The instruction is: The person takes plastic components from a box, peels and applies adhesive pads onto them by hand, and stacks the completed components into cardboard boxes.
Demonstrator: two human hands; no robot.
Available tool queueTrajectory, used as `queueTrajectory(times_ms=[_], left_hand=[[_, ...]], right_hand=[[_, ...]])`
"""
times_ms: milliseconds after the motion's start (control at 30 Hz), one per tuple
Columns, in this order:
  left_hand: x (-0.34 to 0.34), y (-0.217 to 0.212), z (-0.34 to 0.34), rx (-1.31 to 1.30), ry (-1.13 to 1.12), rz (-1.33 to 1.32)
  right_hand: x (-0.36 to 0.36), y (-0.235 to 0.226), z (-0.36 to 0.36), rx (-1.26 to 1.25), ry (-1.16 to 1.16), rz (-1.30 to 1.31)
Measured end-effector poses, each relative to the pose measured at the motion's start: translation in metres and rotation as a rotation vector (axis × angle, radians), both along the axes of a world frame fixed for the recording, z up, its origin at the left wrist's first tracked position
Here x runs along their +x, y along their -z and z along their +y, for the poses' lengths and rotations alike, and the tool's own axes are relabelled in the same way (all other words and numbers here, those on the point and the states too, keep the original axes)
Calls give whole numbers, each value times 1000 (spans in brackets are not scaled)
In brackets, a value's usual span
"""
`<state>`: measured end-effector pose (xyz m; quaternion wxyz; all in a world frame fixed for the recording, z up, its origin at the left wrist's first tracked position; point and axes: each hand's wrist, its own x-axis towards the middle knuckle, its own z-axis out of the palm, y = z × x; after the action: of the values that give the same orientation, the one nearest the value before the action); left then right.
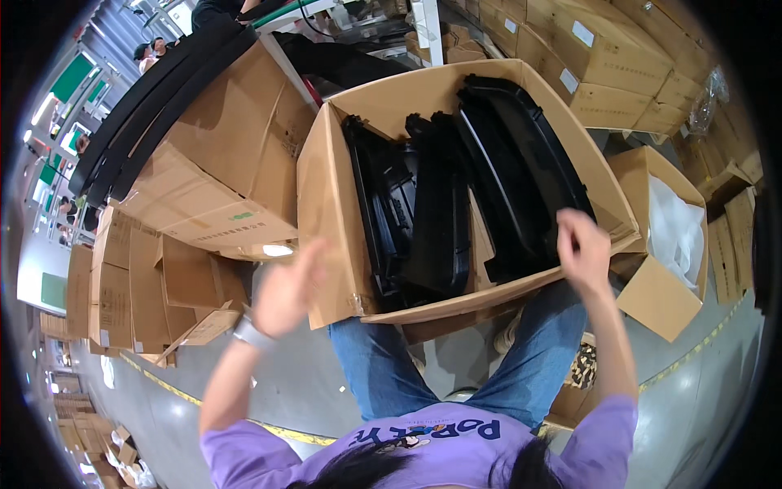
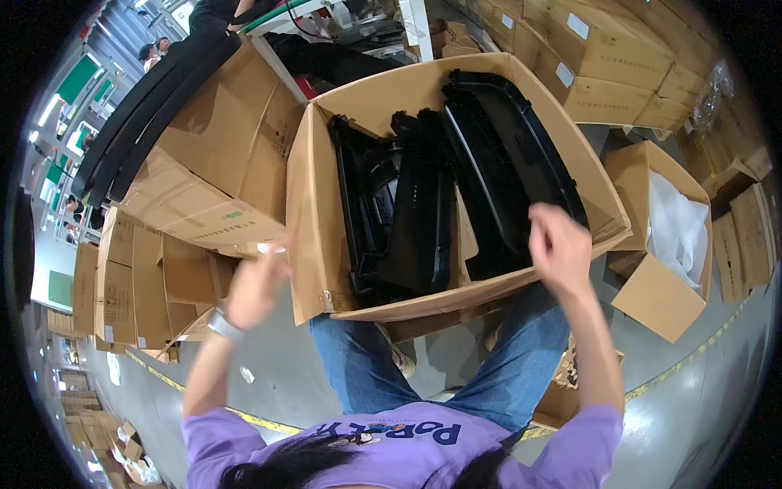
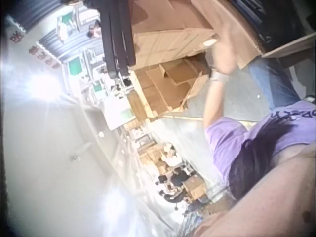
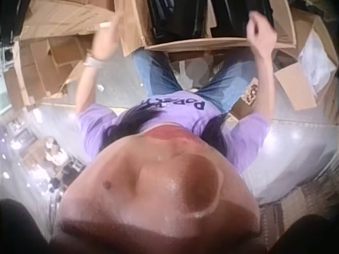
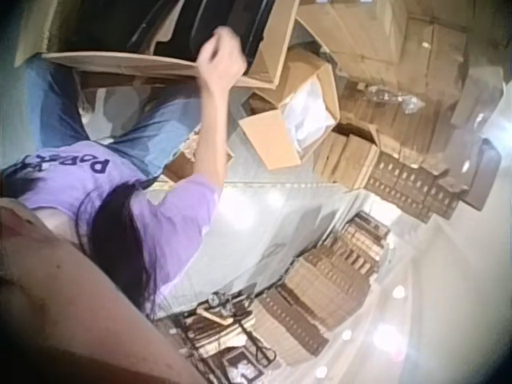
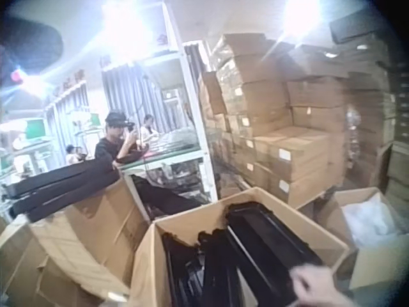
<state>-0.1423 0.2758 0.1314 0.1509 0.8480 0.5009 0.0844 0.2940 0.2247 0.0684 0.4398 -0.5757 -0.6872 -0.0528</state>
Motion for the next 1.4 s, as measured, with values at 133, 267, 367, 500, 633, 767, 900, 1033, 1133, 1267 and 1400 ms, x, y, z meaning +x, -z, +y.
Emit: queueTrajectory(times_ms=[133, 267, 367, 500, 633, 767, 900, 1033, 1133, 1267, 1400], left_hand=[[20, 64, -59, 141, 274, -342], [23, 56, -111, -171, -122, -288], [29, 75, -129, -234, -468, -664], [42, 81, -144, -271, -467, -823], [93, 58, -145, -213, -310, -807], [137, 43, -147, 52, -252, -563], [171, 11, -167, 325, -211, -392], [175, 6, -204, 452, -272, -380], [153, 13, -238, 512, -269, -552], [97, 20, -263, -234, -469, -1018], [11, 63, -300, -501, -878, -1223]], right_hand=[[61, 5, 91, -577, 375, -397], [51, 52, 138, -841, 238, -417], [74, 114, 149, -784, 165, -684], [45, 57, 136, -893, 194, -226], [139, 76, 170, -554, -5, 50], [119, 8, 162, -539, -135, 408], [-7, -60, 49, -471, -334, 1201], [-64, -71, -45, -142, -232, 939], [-86, -78, -101, -106, -343, 950], [-102, -87, -156, -110, -578, 370], [-87, -71, -202, -264, -397, -203]])
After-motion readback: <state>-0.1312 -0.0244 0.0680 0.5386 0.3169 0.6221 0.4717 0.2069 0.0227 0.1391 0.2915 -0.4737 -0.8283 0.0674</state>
